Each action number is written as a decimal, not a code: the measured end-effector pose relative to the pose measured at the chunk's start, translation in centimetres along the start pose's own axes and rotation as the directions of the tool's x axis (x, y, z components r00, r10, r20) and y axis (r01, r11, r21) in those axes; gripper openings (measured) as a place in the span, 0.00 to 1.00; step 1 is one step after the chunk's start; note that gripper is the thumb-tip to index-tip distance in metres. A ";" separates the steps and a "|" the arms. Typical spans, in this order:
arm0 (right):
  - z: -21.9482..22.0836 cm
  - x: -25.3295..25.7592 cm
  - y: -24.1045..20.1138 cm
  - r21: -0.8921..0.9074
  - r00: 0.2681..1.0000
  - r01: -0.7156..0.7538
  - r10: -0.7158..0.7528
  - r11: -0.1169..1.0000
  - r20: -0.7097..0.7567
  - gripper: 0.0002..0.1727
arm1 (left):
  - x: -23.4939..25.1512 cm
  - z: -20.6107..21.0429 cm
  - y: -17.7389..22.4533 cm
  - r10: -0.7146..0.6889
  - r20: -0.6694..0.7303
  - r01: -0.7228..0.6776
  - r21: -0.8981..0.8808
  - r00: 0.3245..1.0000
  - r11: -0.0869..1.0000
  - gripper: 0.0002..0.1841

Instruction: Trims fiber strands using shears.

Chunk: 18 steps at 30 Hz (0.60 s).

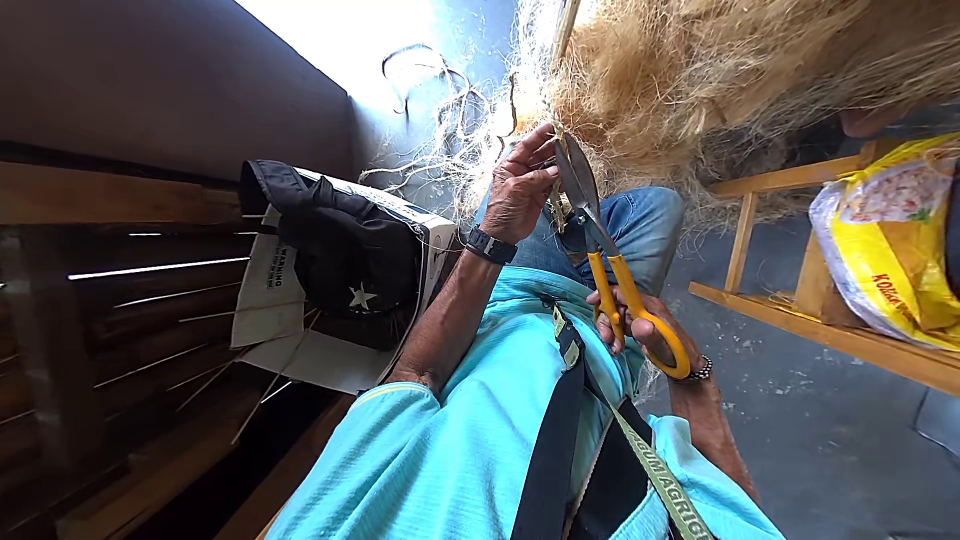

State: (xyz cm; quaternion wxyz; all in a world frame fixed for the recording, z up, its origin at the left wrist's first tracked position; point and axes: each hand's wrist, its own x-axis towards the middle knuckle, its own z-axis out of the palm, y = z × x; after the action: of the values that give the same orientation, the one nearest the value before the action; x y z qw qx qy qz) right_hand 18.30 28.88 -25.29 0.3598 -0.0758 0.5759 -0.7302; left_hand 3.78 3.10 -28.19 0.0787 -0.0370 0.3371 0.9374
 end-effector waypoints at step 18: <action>0.7 -0.1 -0.1 -0.061 0.996 -0.015 0.010 0.998 -0.085 0.49 | 0.6 0.0 1.0 -0.109 -0.001 0.109 0.115 0.994 0.987 0.18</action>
State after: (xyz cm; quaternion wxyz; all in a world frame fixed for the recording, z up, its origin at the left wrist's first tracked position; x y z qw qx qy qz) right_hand 18.72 28.39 -24.88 0.3372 -0.0521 0.6134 -0.7123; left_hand 3.00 2.44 -27.68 0.1328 -0.0483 0.3879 0.9108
